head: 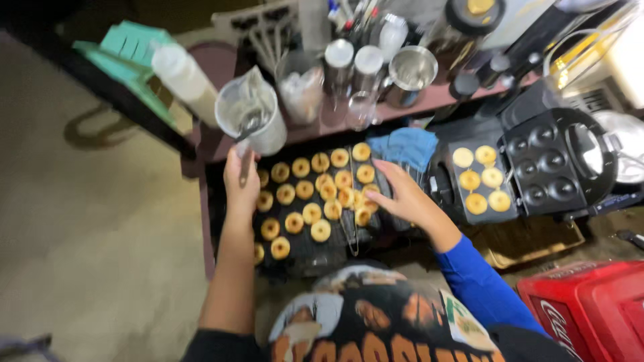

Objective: The person uses a whisk to remove cooked donuts from a donut maker and places them on a cooling rack. They then pour batter into the donut maker molds using a ladle and close the lid to cook the next batch.

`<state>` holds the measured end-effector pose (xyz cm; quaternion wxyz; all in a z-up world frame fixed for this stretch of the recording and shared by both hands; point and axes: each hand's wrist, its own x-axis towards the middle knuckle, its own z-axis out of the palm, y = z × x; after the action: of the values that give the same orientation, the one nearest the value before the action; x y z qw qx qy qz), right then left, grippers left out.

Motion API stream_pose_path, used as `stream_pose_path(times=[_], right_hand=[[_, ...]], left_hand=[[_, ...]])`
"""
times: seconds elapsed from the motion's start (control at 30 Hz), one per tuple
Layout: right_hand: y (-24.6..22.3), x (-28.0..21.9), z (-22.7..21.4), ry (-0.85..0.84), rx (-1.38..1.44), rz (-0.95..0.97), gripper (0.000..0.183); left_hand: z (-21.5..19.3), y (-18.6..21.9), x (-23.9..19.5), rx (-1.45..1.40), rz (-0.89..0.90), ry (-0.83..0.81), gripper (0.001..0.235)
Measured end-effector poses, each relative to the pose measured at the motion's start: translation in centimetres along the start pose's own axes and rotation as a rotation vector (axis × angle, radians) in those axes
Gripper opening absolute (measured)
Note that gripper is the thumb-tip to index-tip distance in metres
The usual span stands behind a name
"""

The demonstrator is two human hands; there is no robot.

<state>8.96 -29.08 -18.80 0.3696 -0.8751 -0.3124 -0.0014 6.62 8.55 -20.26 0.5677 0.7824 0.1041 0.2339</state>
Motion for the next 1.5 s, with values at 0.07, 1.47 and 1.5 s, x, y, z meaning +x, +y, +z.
stream_pose_path(times=[0.07,1.47,1.5], right_hand=[[2.8,-0.4,-0.9,0.025,-0.362,0.143,0.065],[22.4,7.7,4.0,-0.123,-0.711,-0.129,0.016],[21.9,8.0,3.3,-0.123,-0.673,-0.109,0.016]], left_hand=[[0.6,1.2,0.7,0.063,-0.002,0.059,0.022],[14.7,6.0,-17.9,0.157,-0.256,-0.109,0.016],[15.0,6.4,-17.8,0.161,-0.269,-0.126,0.016]])
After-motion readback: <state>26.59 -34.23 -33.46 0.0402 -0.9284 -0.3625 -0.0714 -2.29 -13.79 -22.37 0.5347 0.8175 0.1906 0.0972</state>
